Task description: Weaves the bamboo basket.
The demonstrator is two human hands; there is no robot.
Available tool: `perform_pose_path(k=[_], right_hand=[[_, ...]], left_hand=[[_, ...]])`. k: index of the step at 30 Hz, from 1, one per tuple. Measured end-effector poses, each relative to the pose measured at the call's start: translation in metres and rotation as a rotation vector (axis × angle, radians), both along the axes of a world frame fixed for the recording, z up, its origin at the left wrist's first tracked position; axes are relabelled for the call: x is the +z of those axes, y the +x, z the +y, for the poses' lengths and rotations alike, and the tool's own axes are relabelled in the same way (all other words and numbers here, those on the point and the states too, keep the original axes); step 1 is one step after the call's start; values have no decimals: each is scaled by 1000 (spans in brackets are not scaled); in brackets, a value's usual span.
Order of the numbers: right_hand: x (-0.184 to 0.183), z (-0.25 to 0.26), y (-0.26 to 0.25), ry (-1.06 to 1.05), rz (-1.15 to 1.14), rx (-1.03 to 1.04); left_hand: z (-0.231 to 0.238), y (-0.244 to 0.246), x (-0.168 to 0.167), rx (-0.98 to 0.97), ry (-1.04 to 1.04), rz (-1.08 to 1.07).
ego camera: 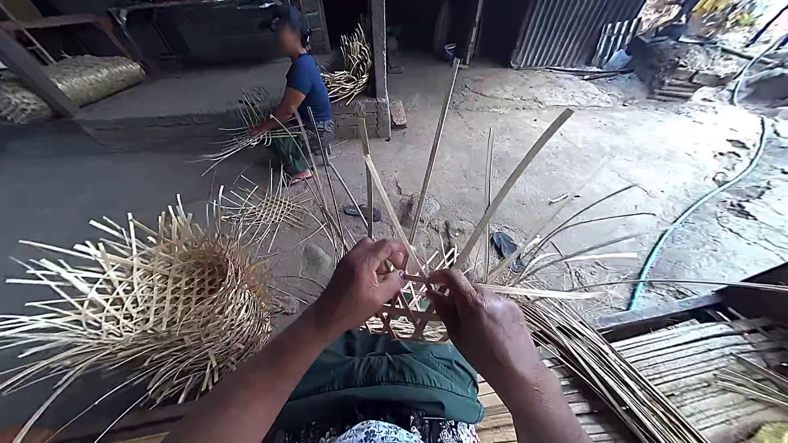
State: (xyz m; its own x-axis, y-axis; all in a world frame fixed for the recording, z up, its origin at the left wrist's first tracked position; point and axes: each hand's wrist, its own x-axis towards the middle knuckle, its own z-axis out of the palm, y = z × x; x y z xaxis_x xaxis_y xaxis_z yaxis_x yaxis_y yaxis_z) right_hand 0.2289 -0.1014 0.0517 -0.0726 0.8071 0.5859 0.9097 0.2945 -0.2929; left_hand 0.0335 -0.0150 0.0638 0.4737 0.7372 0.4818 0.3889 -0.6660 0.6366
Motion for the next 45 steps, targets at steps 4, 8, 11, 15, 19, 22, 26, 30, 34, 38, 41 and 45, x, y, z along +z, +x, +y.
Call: perform_pose_path(k=[4,8,11,15,19,22,26,30,34,38,41,45], right_hand=[[1,-2,-6,-31,-7,15],[2,1,-6,-57,31,-32],[3,1,-3,-129,77,-56],[-3,7,-3,-118,279,131],[-17,9,4,37,459,98],[-22,14,7,-11,525,-13],[-26,22,0,-93,689,-57],[-23,19,0,-126,557,-3],[0,-2,-11,-77,221,-179],[-19,17,10,-196,744,288],[-37,33,18,-309,1199,656],[-38,23,2,-26,697,462]], left_hand=[[0,-4,14,-31,-275,-120],[-3,-5,3,-203,-294,-331],[-8,-7,-13,-191,-83,-356],[-12,-1,-5,-78,503,54],[9,-2,2,-7,608,379],[9,-7,5,7,539,256],[0,-3,-7,43,526,201],[-1,-9,-9,33,475,184],[-6,-10,-6,-52,336,103],[1,-13,-9,-164,166,-41],[15,-17,-17,-143,128,-109],[28,-16,-28,82,404,89]])
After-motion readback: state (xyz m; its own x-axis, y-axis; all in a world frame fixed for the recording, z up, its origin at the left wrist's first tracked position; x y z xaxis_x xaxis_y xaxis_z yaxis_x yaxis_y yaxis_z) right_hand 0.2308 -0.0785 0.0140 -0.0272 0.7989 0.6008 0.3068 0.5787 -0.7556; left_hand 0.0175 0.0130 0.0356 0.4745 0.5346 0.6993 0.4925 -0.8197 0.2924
